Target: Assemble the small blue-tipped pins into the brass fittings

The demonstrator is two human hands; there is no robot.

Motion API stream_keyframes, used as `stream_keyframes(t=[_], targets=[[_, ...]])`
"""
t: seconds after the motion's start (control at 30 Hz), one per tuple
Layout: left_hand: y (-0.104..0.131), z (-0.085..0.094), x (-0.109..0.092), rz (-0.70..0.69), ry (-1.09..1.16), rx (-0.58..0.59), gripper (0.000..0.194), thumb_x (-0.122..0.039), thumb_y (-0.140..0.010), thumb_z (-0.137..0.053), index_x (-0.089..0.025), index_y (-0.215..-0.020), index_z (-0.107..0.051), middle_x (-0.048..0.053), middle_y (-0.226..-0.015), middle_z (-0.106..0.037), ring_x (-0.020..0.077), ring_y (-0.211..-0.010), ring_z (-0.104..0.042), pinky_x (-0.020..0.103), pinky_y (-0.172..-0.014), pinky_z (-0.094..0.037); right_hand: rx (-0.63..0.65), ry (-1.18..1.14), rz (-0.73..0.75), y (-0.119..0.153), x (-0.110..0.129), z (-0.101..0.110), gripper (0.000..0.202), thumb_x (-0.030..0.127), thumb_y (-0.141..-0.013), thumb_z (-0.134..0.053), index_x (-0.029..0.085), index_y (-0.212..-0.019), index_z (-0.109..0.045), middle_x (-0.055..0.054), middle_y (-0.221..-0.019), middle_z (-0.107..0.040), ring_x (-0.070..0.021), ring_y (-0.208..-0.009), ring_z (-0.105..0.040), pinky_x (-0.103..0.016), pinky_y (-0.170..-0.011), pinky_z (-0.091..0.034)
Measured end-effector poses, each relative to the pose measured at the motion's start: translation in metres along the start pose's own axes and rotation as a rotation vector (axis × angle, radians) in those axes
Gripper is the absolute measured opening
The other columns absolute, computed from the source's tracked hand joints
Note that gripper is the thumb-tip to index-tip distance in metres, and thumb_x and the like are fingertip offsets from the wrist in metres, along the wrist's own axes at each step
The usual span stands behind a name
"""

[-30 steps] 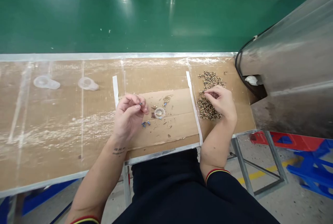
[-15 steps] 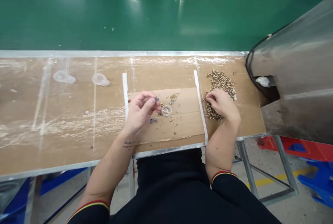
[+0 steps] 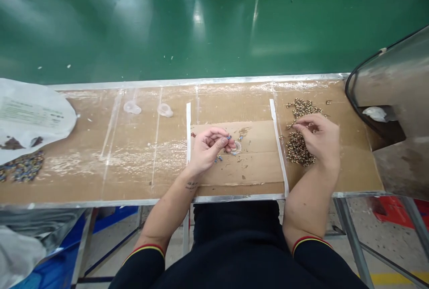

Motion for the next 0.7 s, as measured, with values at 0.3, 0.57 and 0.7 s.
stream_keyframes(t=[0.3,0.57,0.7], targets=[[0.007,-0.020,-0.002,-0.204,-0.068,0.036,0.018,-0.034,-0.089,-0.081,-0.018,-0.086,-0.072,0.003,-0.089,-0.077,0.0116,-0.074,-0.076,0.020,-0.065,-0.063,-0.018,-0.735,0.232,0.037,0.121,-0.063,0.025,0.012,-0.087,-0.078,0.032,-0.101,-0.082,0.002,-0.087,-0.082,-0.0152,-0.075,-0.077,-0.028,-0.065,-0.065],[0.011,-0.019,-0.006,-0.261,-0.123,-0.046,0.022,-0.033,-0.088,-0.082,-0.018,-0.091,-0.066,0.000,-0.082,-0.077,0.0109,-0.067,-0.076,0.019,-0.062,-0.064,0.072,-0.751,0.201,0.045,0.124,-0.078,0.024,0.011,-0.089,-0.076,0.030,-0.102,-0.081,0.001,-0.087,-0.082,-0.0150,-0.076,-0.077,-0.028,-0.068,-0.064],[0.012,-0.018,-0.006,-0.252,-0.158,-0.056,0.026,-0.037,-0.088,-0.082,-0.018,-0.090,-0.064,0.001,-0.080,-0.077,0.0117,-0.067,-0.077,0.019,-0.060,-0.063,0.105,-0.741,0.214,0.045,0.127,-0.079,0.018,0.015,-0.091,-0.075,0.029,-0.100,-0.080,0.000,-0.087,-0.082,-0.0154,-0.075,-0.077,-0.029,-0.066,-0.064]])
Point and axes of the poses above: each hand's wrist, its own y-axis away from the middle knuckle, its own z-axis out of the back of the hand, x = y × z, the point moved 7 cm from there along -y, towards the middle knuckle
